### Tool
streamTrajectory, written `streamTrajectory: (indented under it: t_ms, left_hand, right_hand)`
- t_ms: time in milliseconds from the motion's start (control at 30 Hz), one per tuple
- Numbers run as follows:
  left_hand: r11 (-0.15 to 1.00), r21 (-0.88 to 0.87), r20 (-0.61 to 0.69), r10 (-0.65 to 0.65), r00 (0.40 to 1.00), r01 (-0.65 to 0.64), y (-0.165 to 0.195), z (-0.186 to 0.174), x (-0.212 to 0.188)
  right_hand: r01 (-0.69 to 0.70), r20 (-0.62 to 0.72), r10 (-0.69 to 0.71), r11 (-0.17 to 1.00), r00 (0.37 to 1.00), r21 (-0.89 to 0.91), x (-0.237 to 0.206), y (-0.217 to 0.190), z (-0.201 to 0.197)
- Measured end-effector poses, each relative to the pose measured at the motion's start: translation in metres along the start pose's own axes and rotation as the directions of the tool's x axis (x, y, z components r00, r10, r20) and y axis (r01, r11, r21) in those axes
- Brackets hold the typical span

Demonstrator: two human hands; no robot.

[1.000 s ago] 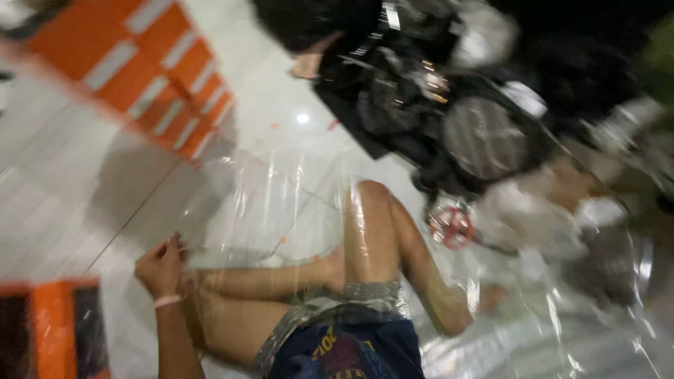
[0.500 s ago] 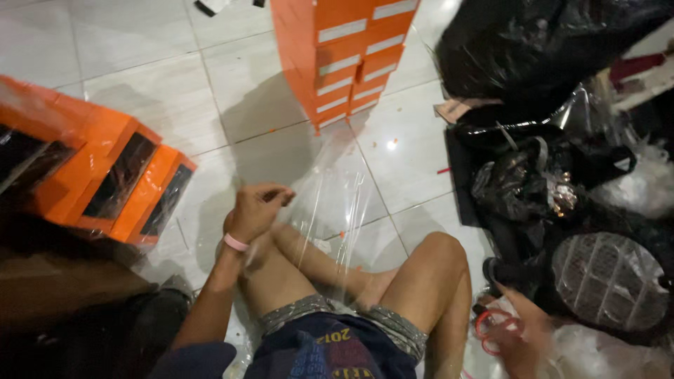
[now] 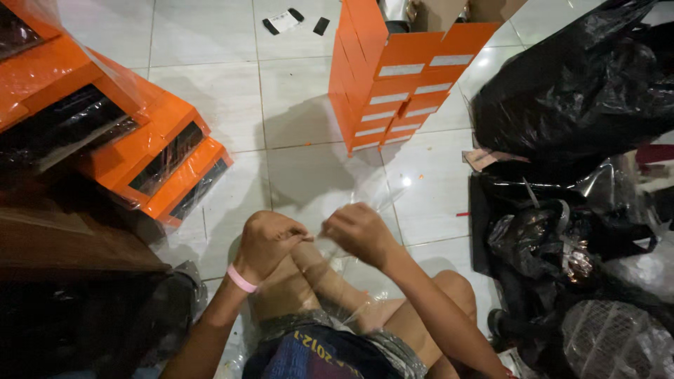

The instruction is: The person sits on the floor and wraps an orange box containing a silver appliance with clear plastic wrap. They pull the wrap taut, fold the edges, and smooth the surface to secure the packaging.

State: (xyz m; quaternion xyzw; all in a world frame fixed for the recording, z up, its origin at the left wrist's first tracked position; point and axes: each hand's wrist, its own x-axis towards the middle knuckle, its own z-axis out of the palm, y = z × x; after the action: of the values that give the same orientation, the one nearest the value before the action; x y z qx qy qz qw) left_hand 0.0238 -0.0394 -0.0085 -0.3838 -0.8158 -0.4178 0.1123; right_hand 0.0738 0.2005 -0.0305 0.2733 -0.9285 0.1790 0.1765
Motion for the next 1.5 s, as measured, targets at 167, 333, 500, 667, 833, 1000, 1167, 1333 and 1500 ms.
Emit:
streamTrajectory:
  t_ms: [167,333,500,667,833,1000,1167,1333,1500]
  left_hand:
    - [0.981,0.193,0.054,-0.048,0.997,0.037,-0.008,0.017,-0.009]
    - [0.977,-0.208,0.172,-0.002,0.985,0.039,-0.009,0.037,-0.013]
    - [0.963,-0.261,0.209,-0.008,0.978,0.063,-0.004,0.047,-0.01]
    - [0.979,-0.17,0.101,-0.095,0.99,0.111,-0.001,0.04,-0.007]
    - [0.97,-0.215,0.242,-0.064,0.968,0.118,-0.005,0.036,-0.012]
    - [0.966,-0.246,0.203,-0.025,0.979,0.075,-0.013,0.051,-0.018]
    - [0.99,-0.071,0.182,-0.106,0.978,0.12,-0.009,0.066,-0.019]
    - [0.936,-0.319,0.125,-0.113,0.986,0.147,-0.013,0.059,-0.011]
    - [0.926,-0.305,0.225,-0.158,0.962,0.223,-0.005,0.053,-0.016]
  right_hand:
    - [-0.19,0.072,0.18,0.967,0.981,0.168,-0.017,0.0,-0.023]
    - [-0.108,-0.03,0.119,0.963,0.992,0.246,-0.032,-0.009,-0.024]
    - [-0.379,0.144,0.355,0.899,0.924,0.22,-0.033,-0.007,-0.024]
    - [-0.237,0.169,0.199,0.939,0.965,0.247,-0.033,-0.008,-0.027]
    - [-0.236,-0.013,0.246,0.941,0.969,0.244,-0.036,-0.006,-0.016]
    - [-0.083,0.005,0.086,0.943,0.996,0.322,-0.045,0.008,-0.006]
    - [-0.318,0.113,0.3,0.924,0.947,0.213,-0.049,0.014,0.003]
    - [-0.223,0.178,0.142,0.759,0.974,0.612,-0.059,0.008,-0.003]
    - [-0.408,0.094,0.397,0.889,0.913,0.208,-0.061,0.013,-0.009]
